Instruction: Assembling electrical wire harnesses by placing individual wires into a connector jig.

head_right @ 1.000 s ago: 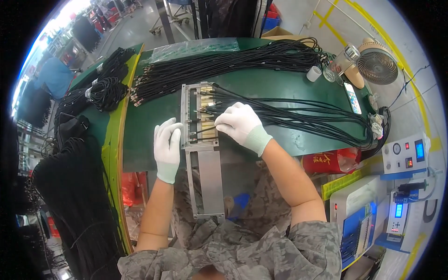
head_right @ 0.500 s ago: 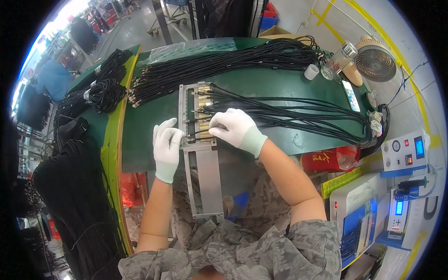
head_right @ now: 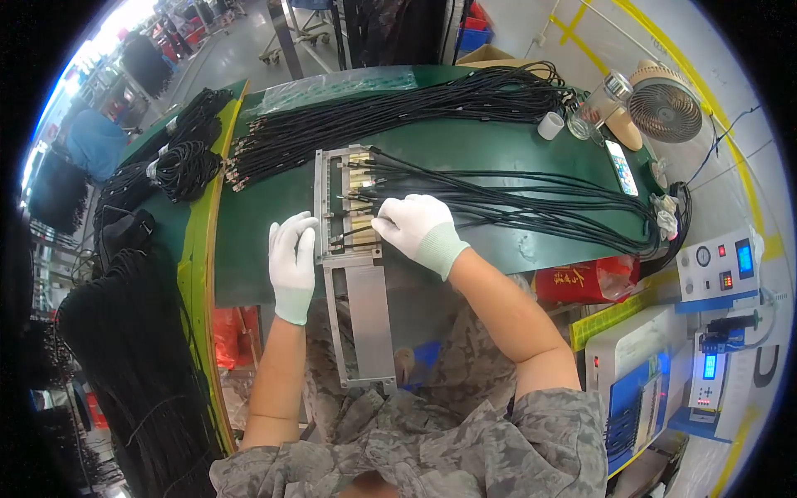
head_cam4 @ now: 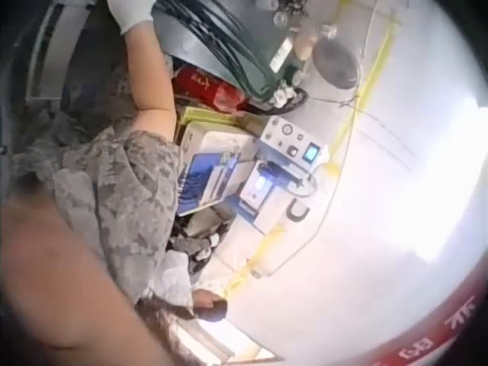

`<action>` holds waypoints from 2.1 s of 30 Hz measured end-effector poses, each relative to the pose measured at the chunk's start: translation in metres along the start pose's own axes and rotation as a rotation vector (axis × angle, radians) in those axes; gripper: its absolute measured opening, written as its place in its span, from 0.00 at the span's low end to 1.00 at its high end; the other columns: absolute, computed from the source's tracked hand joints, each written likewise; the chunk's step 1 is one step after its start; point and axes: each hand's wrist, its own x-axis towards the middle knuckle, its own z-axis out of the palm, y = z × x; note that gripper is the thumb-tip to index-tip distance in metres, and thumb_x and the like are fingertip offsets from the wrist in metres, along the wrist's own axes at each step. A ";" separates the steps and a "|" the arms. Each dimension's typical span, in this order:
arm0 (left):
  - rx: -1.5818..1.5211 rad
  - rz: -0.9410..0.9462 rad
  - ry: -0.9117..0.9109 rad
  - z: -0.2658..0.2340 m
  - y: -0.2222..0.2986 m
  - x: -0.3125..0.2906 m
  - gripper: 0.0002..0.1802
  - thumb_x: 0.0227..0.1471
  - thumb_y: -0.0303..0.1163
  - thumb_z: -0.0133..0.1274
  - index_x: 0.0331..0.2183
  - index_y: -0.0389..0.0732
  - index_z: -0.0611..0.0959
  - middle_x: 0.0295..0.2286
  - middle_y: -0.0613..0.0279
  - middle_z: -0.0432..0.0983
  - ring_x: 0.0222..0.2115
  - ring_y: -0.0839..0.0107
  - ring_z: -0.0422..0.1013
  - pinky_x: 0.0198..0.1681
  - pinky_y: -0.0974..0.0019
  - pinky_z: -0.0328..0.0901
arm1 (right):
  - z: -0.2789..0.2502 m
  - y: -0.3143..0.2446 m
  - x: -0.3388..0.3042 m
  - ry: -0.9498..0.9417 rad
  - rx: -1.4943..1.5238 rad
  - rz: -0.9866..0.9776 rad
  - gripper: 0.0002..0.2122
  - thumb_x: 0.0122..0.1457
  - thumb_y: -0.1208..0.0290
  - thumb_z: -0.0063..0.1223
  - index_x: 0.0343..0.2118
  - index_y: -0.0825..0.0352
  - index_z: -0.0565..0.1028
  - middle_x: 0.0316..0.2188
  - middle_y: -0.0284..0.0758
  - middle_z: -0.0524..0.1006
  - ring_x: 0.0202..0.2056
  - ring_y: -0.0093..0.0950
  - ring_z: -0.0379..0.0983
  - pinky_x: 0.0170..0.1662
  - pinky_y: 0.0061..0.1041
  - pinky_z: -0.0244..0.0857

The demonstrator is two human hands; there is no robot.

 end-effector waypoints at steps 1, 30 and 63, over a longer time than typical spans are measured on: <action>-0.005 0.003 0.001 0.000 0.000 0.000 0.07 0.57 0.31 0.51 0.36 0.43 0.82 0.41 0.59 0.78 0.47 0.62 0.71 0.63 0.50 0.51 | 0.000 -0.001 0.000 0.000 -0.001 0.000 0.10 0.56 0.59 0.55 0.25 0.59 0.78 0.20 0.33 0.77 0.28 0.38 0.74 0.34 0.37 0.67; -0.182 -0.022 -0.103 -0.003 -0.002 0.011 0.12 0.56 0.26 0.50 0.41 0.39 0.85 0.49 0.48 0.74 0.52 0.57 0.67 0.59 0.61 0.57 | -0.023 0.011 -0.006 -0.146 -0.075 -0.242 0.07 0.46 0.66 0.63 0.29 0.55 0.79 0.31 0.26 0.76 0.36 0.32 0.70 0.41 0.32 0.67; -0.180 -0.012 -0.003 -0.001 -0.006 0.010 0.09 0.57 0.32 0.52 0.37 0.41 0.84 0.43 0.54 0.78 0.49 0.57 0.70 0.61 0.55 0.54 | -0.024 0.017 -0.002 -0.040 0.085 -0.305 0.05 0.45 0.72 0.63 0.25 0.57 0.78 0.26 0.27 0.75 0.35 0.34 0.70 0.41 0.33 0.62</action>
